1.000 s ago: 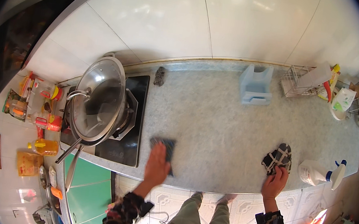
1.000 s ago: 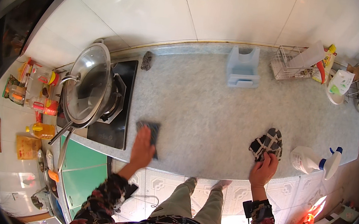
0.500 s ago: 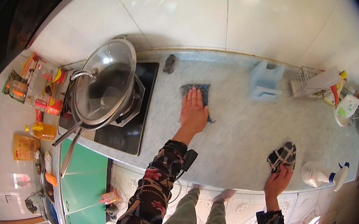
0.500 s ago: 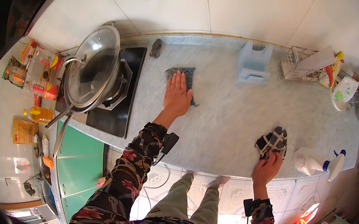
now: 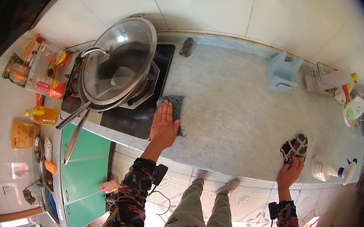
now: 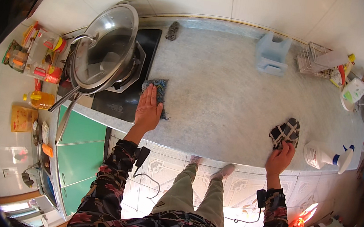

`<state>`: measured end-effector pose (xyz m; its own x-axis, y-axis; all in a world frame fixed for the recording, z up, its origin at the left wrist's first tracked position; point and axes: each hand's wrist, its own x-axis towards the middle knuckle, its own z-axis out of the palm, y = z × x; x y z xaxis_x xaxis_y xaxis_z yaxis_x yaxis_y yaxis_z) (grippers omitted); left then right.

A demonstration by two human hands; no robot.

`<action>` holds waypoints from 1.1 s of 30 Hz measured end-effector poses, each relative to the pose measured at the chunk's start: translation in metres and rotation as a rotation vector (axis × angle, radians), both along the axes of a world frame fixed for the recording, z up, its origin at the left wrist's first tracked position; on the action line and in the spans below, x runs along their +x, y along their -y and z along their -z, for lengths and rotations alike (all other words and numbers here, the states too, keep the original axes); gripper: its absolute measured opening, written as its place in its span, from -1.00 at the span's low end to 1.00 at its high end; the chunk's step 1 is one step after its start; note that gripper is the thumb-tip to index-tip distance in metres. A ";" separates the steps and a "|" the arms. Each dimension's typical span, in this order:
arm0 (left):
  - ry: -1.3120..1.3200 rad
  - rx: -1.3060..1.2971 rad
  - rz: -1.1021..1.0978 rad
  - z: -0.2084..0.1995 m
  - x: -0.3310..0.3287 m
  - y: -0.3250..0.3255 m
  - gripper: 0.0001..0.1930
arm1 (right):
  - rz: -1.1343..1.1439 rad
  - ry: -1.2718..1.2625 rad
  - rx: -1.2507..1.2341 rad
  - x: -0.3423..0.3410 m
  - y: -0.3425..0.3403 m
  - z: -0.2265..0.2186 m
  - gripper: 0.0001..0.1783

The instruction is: The person washes a blue plastic colander under running water in the kitchen sink, then wipes the countertop and stovetop with a cloth. They also handle a large bottle of cooking oil and a spray bottle, moving them on the counter.

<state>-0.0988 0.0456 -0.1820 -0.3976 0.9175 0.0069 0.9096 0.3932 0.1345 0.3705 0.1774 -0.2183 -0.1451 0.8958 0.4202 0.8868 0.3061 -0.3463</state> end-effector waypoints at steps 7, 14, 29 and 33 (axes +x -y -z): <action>0.076 -0.059 0.048 -0.012 0.031 0.081 -0.31 | 0.013 -0.041 0.002 -0.005 0.001 -0.009 -0.63; 0.032 -0.116 0.107 -0.014 0.049 0.050 -0.27 | 0.046 -0.054 -0.023 -0.010 0.002 -0.017 -0.63; 0.294 0.210 0.550 -0.001 0.263 -0.061 -0.30 | -0.009 -0.023 -0.013 0.001 0.000 -0.002 -0.62; 0.243 0.120 0.236 -0.001 0.187 -0.001 -0.30 | -0.017 -0.014 -0.008 0.005 -0.001 0.003 -0.62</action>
<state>0.0882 0.0469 -0.1812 -0.1780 0.9827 0.0517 0.9094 0.1442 0.3901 0.3752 0.1781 -0.2211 -0.1546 0.8964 0.4155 0.8764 0.3186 -0.3612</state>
